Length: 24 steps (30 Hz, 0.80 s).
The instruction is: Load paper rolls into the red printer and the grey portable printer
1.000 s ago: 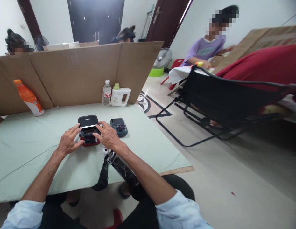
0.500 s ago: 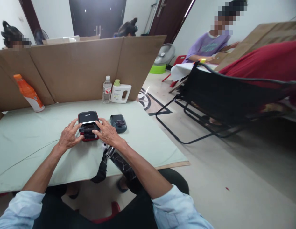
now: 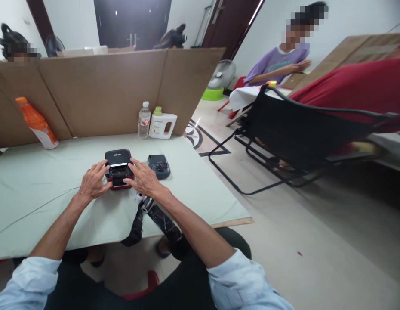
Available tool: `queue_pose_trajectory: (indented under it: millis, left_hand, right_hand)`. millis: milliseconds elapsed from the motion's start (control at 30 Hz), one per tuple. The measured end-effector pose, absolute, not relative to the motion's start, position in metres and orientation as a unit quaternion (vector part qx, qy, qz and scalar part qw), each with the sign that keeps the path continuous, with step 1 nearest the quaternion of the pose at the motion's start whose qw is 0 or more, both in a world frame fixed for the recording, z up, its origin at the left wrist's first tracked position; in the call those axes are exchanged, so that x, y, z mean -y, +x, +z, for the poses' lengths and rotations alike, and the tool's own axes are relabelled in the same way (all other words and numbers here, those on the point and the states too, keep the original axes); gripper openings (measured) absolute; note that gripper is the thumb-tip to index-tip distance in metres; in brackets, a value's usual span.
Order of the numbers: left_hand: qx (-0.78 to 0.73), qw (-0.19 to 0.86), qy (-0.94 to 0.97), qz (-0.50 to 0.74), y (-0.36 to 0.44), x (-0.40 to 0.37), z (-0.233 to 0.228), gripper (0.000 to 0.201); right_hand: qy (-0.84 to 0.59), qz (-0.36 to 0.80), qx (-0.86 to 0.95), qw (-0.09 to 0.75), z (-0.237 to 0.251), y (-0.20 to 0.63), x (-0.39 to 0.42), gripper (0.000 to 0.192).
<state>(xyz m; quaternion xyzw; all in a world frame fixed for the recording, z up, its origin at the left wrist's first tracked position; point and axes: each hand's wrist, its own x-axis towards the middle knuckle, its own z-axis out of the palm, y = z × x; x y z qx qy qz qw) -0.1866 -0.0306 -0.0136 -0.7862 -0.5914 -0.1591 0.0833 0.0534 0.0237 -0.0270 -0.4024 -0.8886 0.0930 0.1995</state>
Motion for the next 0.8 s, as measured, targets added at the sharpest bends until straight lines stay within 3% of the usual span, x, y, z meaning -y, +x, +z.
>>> queue_pose_trajectory:
  millis: [167,333,800]
  left_hand:
    - [0.585,0.070,-0.792,-0.162,-0.188,0.028,-0.015,0.050]
    - [0.587,0.059,-0.783,-0.196,-0.189,0.032,-0.021,0.056]
    - [0.637,0.045,-0.745,-0.192,-0.193,0.037,-0.031,0.066]
  right_hand:
    - [-0.393,0.090,0.896,0.187,-0.025,0.052,-0.026,0.060]
    - [-0.406,0.123,0.882,0.205,-0.030,0.052,-0.020,0.071]
    - [-0.402,0.228,0.859,0.222,-0.030,0.056,-0.018,0.078]
